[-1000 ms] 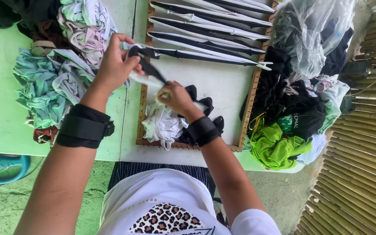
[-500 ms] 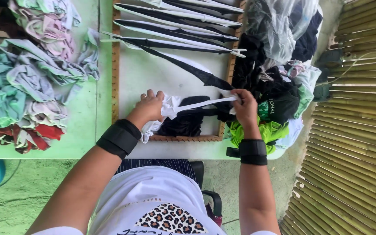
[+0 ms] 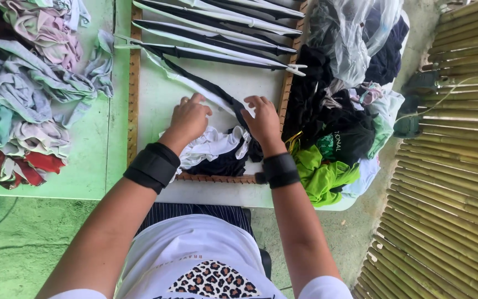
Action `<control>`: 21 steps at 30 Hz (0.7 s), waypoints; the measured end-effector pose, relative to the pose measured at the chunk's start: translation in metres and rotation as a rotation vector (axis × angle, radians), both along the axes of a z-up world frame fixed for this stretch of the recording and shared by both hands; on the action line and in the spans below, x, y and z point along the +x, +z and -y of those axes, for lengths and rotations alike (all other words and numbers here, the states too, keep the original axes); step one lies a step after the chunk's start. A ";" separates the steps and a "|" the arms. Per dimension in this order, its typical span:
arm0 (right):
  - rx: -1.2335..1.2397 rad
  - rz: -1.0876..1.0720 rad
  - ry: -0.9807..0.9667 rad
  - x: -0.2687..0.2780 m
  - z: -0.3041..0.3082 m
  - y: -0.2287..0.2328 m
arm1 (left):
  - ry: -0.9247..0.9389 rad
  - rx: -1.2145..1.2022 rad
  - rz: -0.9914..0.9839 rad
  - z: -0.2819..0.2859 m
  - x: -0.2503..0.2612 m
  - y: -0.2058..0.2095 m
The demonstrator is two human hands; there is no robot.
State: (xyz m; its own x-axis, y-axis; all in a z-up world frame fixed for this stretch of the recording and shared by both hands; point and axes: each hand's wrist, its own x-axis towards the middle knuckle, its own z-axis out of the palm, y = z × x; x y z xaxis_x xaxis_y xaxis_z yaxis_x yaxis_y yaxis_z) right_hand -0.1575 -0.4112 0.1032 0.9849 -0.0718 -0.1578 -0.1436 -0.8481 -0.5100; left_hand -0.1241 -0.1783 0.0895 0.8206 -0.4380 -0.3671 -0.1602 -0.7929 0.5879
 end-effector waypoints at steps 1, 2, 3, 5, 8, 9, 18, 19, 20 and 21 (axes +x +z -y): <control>0.005 -0.003 0.008 0.005 -0.007 -0.002 | 0.008 0.005 -0.003 0.002 0.001 -0.008; -0.022 -0.038 -0.005 0.011 -0.015 -0.005 | -0.040 0.032 0.098 0.004 0.001 -0.015; -0.049 -0.066 -0.019 0.019 -0.022 -0.007 | -0.090 0.061 0.203 0.006 0.005 -0.022; -0.083 -0.045 0.022 0.025 -0.008 -0.051 | -0.108 0.084 0.279 0.014 0.008 -0.049; -0.014 -0.003 -0.007 0.028 0.017 -0.084 | -0.156 0.100 0.358 0.024 0.009 -0.053; 0.089 0.020 -0.071 0.028 0.029 -0.089 | -0.178 0.094 0.364 0.029 0.009 -0.048; 0.657 -0.132 -0.201 0.010 0.118 0.015 | -0.220 0.060 0.301 0.049 0.015 -0.020; 0.658 -0.130 -0.208 0.007 0.130 0.004 | -0.226 0.059 0.300 0.050 0.015 -0.027; 0.559 -0.085 -0.173 0.005 0.141 -0.008 | -0.265 0.138 0.280 0.051 0.016 -0.033; 0.460 -0.039 -0.138 0.003 0.153 -0.019 | -0.302 0.217 0.261 0.053 0.017 -0.040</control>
State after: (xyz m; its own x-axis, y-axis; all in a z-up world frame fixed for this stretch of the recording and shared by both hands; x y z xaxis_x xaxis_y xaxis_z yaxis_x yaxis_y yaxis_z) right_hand -0.1547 -0.5642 0.0845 0.9637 -0.1162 -0.2403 -0.2655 -0.5076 -0.8196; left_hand -0.1074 -0.2315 0.0497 0.7449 -0.6080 -0.2746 -0.5243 -0.7881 0.3226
